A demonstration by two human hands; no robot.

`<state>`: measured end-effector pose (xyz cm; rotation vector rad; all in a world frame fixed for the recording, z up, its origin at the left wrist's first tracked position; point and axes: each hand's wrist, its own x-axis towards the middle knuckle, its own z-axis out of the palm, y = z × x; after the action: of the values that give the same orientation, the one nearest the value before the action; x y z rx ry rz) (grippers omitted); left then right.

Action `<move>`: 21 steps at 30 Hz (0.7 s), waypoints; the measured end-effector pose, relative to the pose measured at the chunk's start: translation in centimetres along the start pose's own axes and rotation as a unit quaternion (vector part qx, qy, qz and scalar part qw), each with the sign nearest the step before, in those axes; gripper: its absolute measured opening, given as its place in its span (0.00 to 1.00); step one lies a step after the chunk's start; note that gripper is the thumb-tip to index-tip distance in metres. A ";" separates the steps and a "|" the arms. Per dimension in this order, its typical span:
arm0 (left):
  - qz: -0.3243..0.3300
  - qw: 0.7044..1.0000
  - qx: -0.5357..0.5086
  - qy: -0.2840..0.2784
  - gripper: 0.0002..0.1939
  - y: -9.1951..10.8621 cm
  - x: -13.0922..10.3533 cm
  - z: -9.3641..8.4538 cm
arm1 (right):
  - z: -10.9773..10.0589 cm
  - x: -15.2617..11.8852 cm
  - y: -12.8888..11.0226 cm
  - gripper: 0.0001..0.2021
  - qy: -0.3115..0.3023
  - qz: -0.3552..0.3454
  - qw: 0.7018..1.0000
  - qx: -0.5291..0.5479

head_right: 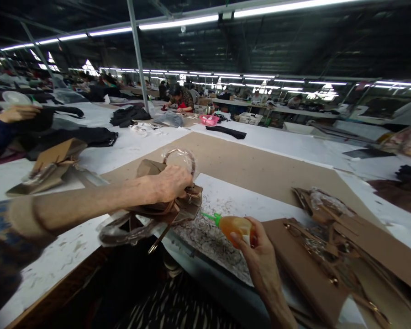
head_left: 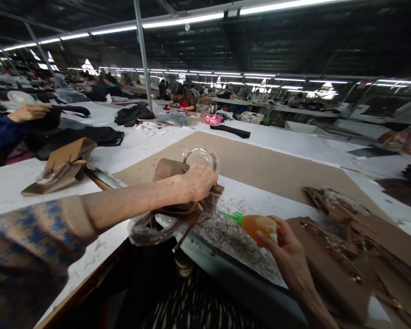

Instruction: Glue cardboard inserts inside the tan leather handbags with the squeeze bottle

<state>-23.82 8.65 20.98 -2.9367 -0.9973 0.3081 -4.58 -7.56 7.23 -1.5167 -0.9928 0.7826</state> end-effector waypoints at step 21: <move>0.002 1.000 0.025 0.001 0.08 -0.2 -1.4 3.5 | 3.3 4.9 2.2 0.23 0.016 -0.043 0.986 -0.160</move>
<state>-25.68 7.85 17.82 -2.8950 -0.9687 0.3245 -5.03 -1.75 4.65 -1.7406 -1.1939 0.5534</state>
